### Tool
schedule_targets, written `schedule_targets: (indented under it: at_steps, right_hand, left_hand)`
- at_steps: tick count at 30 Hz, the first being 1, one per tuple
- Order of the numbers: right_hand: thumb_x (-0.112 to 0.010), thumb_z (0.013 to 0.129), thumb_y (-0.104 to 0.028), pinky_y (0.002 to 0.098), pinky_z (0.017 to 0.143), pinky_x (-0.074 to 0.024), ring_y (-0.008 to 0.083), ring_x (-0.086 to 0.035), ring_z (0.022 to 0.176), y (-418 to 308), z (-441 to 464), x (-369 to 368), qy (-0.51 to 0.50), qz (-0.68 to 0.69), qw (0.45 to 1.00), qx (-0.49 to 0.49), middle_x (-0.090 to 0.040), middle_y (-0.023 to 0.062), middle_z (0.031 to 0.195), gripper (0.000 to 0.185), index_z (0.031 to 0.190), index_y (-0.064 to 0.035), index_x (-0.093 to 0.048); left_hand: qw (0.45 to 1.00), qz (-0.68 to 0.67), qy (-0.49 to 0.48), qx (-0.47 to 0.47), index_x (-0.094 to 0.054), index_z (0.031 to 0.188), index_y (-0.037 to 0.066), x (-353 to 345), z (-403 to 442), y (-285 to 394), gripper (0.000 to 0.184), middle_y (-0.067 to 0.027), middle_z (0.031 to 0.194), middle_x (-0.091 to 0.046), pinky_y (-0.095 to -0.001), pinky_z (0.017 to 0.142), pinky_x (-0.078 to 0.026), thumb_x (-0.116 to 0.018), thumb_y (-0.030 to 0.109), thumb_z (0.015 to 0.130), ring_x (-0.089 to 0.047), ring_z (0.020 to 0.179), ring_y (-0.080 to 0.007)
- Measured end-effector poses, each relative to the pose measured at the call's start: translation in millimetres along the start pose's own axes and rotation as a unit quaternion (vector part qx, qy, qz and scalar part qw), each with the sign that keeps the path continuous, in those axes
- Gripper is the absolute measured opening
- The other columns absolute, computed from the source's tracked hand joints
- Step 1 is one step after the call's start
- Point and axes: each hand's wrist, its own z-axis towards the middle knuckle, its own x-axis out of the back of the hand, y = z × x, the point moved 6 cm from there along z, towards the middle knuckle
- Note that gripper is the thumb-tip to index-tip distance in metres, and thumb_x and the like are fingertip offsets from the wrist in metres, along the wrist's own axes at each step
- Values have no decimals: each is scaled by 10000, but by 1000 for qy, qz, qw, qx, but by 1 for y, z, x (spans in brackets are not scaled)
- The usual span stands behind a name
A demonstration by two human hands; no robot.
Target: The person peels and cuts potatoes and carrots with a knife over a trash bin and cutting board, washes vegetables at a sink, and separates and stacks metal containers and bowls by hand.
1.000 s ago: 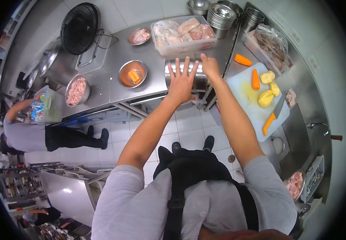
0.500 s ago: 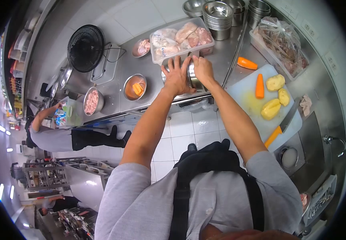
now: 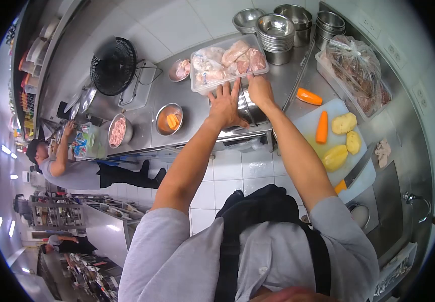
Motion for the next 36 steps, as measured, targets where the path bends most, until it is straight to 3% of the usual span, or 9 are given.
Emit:
schedule_targets:
  at_steps: [6,7,8,9,10,11,15,24,36]
  right_hand:
    - [-485,1028,-253,542,781,-509,452,-674,872,21,-31,-11,130,109,976,138,-705,242,890,350,951,10,-703]
    - [-491,1019,-206,483,768,-518,403,-679,834,12,-41,-1,11,152,988,-3,-704,207,892,301,987,-1,-708]
    - [-501,1022,-208,433,755,-513,351,-672,794,14,-45,-3,150,180,956,174,-698,189,856,303,999,10,-711]
    - [-501,1037,-239,428,760,-511,345,-677,807,17,-42,-9,83,202,961,170,-707,204,864,334,1022,14,-718]
    - [-482,1060,-275,439,765,-502,367,-677,836,16,-46,-11,-25,265,963,37,-715,229,897,383,1032,30,-712]
    - [-457,1073,-346,464,768,-495,398,-677,850,18,-53,-13,-39,155,985,70,-713,250,927,468,1015,47,-704]
    - [-426,1068,-437,510,784,-486,474,-657,866,27,-42,-33,-46,102,992,55,-699,286,919,581,972,57,-716]
    - [-424,1075,-422,540,725,-484,512,-645,845,-3,-59,-33,59,76,986,133,-676,319,904,573,973,53,-727]
    - [-431,1078,-398,542,718,-474,511,-639,837,5,-87,-29,36,71,986,149,-672,324,890,552,960,67,-703]
  left_hand:
    - [999,-6,39,-20,-170,1612,156,-7,4,-1,1535,-226,1568,-323,-699,1120,-248,-999,484,361,-294,1470,-430]
    - [998,-1,57,0,-192,1608,156,-9,-3,-9,1529,-215,1557,-342,-690,1109,-266,-997,485,350,-303,1467,-415]
    - [999,-15,50,-6,-198,1606,160,-12,-5,-12,1518,-218,1553,-348,-698,1115,-254,-996,479,356,-311,1462,-422]
    - [998,-29,47,-10,-204,1605,163,-14,-3,-17,1506,-221,1550,-354,-706,1121,-242,-995,473,361,-320,1456,-429]
    - [998,-55,2,17,-199,1606,154,-13,0,-26,1508,-235,1568,-329,-715,1125,-229,-992,484,366,-309,1460,-449]
    - [995,-85,-42,36,-195,1607,146,-7,1,-34,1511,-250,1585,-305,-723,1129,-215,-989,495,371,-298,1464,-470]
    - [995,-84,28,35,-149,1616,118,3,-41,-2,1539,-331,1619,-188,-735,1144,-164,-963,587,397,-195,1482,-557]
    - [986,-63,141,61,-289,1568,82,-2,-57,-8,1344,-321,1548,-309,-735,1141,-161,-840,708,515,-279,1442,-535]
    - [992,-70,106,13,-289,1577,170,-5,-76,-12,1315,-262,1592,-285,-742,1150,-139,-935,507,482,-223,1482,-510]
